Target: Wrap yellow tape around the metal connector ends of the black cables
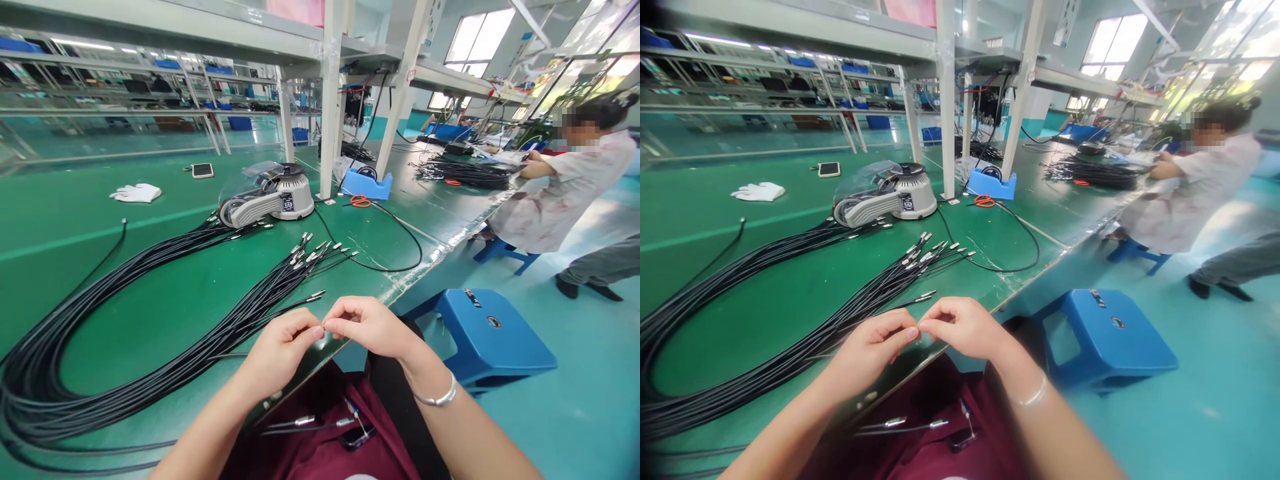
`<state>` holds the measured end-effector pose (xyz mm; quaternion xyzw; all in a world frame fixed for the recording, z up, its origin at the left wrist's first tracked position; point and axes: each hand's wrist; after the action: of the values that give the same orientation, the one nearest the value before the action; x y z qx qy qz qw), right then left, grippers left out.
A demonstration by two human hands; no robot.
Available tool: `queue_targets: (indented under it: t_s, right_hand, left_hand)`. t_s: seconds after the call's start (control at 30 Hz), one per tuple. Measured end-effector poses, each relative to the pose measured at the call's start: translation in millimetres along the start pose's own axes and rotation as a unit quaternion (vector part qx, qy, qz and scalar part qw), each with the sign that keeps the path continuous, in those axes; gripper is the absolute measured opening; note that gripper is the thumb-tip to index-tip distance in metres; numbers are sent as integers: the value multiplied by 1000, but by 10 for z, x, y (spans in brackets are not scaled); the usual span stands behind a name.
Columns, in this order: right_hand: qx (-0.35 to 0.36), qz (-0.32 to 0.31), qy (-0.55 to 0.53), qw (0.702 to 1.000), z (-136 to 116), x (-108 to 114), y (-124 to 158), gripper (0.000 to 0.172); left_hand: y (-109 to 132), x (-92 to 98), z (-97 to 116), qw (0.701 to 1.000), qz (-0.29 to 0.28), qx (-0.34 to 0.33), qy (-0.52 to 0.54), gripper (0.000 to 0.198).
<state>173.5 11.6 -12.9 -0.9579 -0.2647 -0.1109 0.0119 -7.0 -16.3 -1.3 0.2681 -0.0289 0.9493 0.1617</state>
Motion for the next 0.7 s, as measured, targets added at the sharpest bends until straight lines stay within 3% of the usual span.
queue_targets:
  t_s: [0.13,0.27,0.37,0.47,0.7]
  right_hand:
    - [16,14,41,999,18,13,50,13]
    - [17,46,28,998,64,-31,98,13]
    - [2,37,-31,999,112,-71,139,11]
    - [-16,38,-91,995,151,-102,174,13]
    - [-68,55,-153,984,184,-136,262,19]
  left_hand:
    - [46,-6,34,999,-14,32,-2,29]
    - [167,204,58,993,-20,100,-55,37]
    - [254,322,29,984,-53,110,-130,37]
    - [283,288,-8,983,-84,86,-137,31]
    - [227,103,40,987,-72,90,-113,29]
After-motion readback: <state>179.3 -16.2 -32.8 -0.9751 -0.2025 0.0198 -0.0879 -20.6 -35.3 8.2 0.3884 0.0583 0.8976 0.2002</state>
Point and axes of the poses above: each hand's wrist, its own y-axis away from the middle knuckle, its own x-axis out of the back of the hand, z = x × y, and after that the axes turned 1 degree about -z, right-handed
